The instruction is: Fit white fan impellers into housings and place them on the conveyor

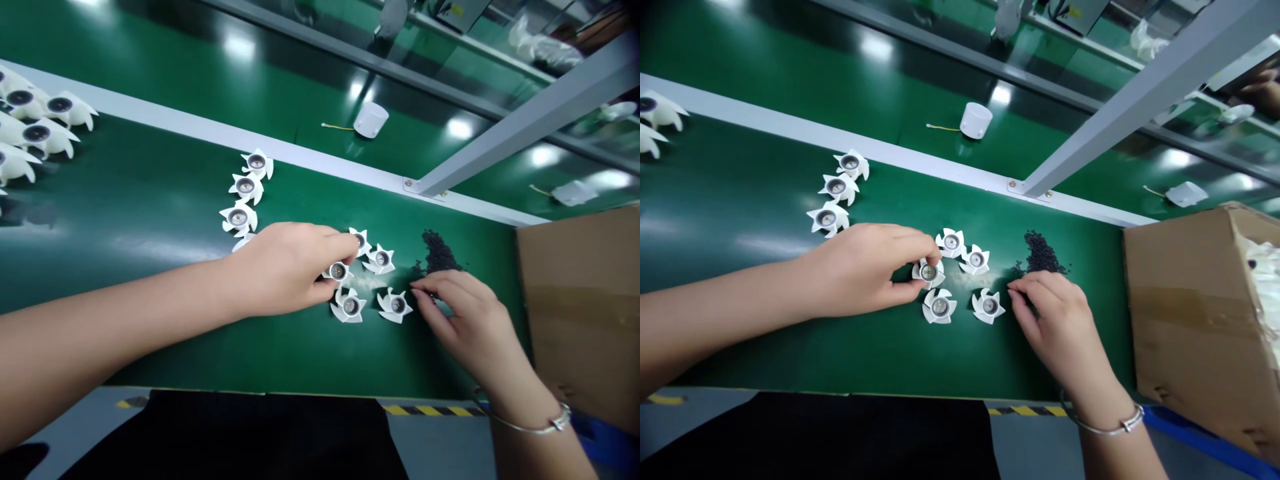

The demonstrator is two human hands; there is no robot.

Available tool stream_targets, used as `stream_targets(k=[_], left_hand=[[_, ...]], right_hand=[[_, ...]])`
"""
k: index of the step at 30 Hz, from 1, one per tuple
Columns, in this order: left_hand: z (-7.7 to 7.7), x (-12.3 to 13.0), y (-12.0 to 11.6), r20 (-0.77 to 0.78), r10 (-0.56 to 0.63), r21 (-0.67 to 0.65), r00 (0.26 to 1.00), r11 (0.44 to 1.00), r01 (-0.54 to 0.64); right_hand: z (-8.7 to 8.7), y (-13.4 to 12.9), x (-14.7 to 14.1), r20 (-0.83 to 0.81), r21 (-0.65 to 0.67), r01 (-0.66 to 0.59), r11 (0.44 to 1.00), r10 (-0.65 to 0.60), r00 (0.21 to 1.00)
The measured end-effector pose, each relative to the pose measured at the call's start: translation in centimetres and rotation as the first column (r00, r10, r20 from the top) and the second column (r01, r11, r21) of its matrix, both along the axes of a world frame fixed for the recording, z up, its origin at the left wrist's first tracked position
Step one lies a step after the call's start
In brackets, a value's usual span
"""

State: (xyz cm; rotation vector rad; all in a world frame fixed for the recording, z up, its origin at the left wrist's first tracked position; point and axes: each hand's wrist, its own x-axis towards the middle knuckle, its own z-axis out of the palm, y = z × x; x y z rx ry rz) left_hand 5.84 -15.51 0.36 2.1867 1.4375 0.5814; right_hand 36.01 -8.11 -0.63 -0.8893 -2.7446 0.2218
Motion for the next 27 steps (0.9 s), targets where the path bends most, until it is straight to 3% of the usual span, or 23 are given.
stream_targets(k=[11,13,16,20,23,27], left_hand=[[-0.1,0.2,0.2,-0.024,0.004,-0.014,1.000,1.000,-0.005],[0.0,0.1,0.1,-0.023,0.010,0.011,1.000,1.000,-0.009],[0.2,-0.1,-0.1,-0.001,-0.023,0.071,1.000,0.997,0.023],[0.1,0.0,-0.3,-0.029,-0.116,0.136,0.993,0.983,0.119],[-0.4,0.4,-0.4,-0.068,-0.123,0.136,0.990,0.982,0.132],[-1.1,1.0,-0.4,-0.062,-0.113,0.136,0.992,0.983,0.121]], right_hand=[[1.2,0.6,-1.7,0.299,0.242,-0.098,0.965,0.022,0.954],[1.5,0.7,-2.3,0.280,0.188,-0.083,0.979,0.027,0.960],[2.1,-0.2,-3.7,0.086,0.006,-0.075,0.997,0.075,0.994],[2.4,-3.1,-6.1,-0.068,-0.125,-0.184,0.975,0.176,0.982],[1.8,-4.8,-7.0,-0.039,-0.130,-0.205,0.970,0.201,0.979],[0.9,-5.4,-7.2,-0.025,-0.054,-0.137,0.989,0.135,0.990]])
